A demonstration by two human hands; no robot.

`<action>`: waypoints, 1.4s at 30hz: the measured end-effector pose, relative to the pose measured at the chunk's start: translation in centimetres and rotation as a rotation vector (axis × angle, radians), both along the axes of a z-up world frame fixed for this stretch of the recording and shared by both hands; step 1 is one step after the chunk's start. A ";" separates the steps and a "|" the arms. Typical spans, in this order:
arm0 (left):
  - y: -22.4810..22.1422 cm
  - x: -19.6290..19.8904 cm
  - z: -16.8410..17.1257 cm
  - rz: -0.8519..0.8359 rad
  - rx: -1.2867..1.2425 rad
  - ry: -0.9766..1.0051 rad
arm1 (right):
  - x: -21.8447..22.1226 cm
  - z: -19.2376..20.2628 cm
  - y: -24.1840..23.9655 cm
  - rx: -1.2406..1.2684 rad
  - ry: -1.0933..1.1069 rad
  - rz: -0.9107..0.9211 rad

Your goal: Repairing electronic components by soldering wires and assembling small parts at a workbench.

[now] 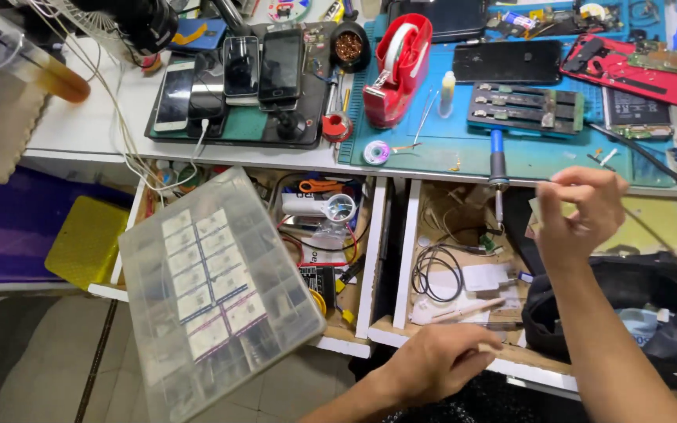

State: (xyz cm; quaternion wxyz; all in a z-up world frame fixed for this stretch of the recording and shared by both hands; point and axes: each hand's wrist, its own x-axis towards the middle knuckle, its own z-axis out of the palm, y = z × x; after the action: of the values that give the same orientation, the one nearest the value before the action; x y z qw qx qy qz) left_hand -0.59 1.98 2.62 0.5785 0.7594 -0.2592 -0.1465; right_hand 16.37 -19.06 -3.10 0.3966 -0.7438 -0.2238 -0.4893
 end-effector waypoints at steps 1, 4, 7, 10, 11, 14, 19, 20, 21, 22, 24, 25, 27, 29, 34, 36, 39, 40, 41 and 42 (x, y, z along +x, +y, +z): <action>1.3 -0.5 1.6 -0.040 -0.005 -0.030 | -0.3 -0.4 -0.5 0.079 0.037 -0.027; 5.7 -0.3 6.3 -0.089 0.087 -0.023 | -0.9 -0.2 -0.9 0.249 0.130 -0.070; 9.8 2.3 9.9 -0.044 0.282 -0.108 | -1.2 -0.2 -0.5 0.350 0.198 -0.081; 13.3 8.3 10.8 0.098 0.503 -0.271 | -1.3 0.5 0.1 0.331 0.173 -0.075; 14.3 10.8 10.8 0.191 0.632 -0.309 | -1.4 0.8 0.2 0.309 0.141 -0.072; 16.3 18.0 9.3 0.215 0.824 -0.259 | -1.4 0.9 0.1 0.331 0.118 -0.087; 15.5 26.0 4.7 0.282 1.060 -0.453 | -1.0 0.8 -0.8 0.363 0.119 -0.118; 15.0 27.3 3.8 0.290 1.108 -0.473 | -0.9 1.0 -0.9 0.373 0.133 -0.125; 14.2 27.6 3.1 0.289 1.106 -0.476 | -0.9 1.2 -1.0 0.372 0.131 -0.127; 13.5 28.0 2.5 0.255 1.147 -0.502 | -0.9 1.3 -1.0 0.377 0.140 -0.140; 12.0 28.5 1.7 0.214 1.191 -0.525 | -0.8 1.5 -1.1 0.385 0.155 -0.156; 11.2 28.4 1.5 0.193 1.225 -0.517 | -0.7 1.5 -1.1 0.365 0.136 -0.156; 9.8 28.8 -0.2 0.164 1.260 -0.507 | -0.7 1.4 -1.1 0.348 0.121 -0.161; 8.5 29.9 -2.9 0.317 1.210 -0.677 | -0.7 1.5 -1.1 0.351 0.098 -0.159; 3.3 33.7 -8.8 0.451 1.286 -0.767 | -0.6 1.5 -1.4 0.408 0.085 -0.147; 1.6 34.8 -10.4 0.492 1.322 -0.782 | -0.7 1.4 -1.6 0.414 0.071 -0.156; -0.2 35.7 -10.2 0.492 1.407 -0.712 | -0.7 1.8 -1.9 0.430 0.048 -0.163; -0.4 35.9 -9.6 0.495 1.402 -0.588 | -0.8 1.9 -1.9 0.443 0.076 -0.161; -0.6 36.0 -9.1 0.496 1.394 -0.460 | -1.0 2.0 -1.9 0.455 0.108 -0.157; -0.3 36.6 -9.6 0.495 1.393 -0.473 | -0.7 1.6 -2.1 0.459 0.098 -0.163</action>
State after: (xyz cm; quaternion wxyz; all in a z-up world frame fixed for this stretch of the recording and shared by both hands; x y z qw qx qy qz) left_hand 36.01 1.71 -6.94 -0.0872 0.9948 -0.0467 0.0241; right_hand 15.68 -21.13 -1.47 0.5248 -0.6725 -0.0268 -0.5211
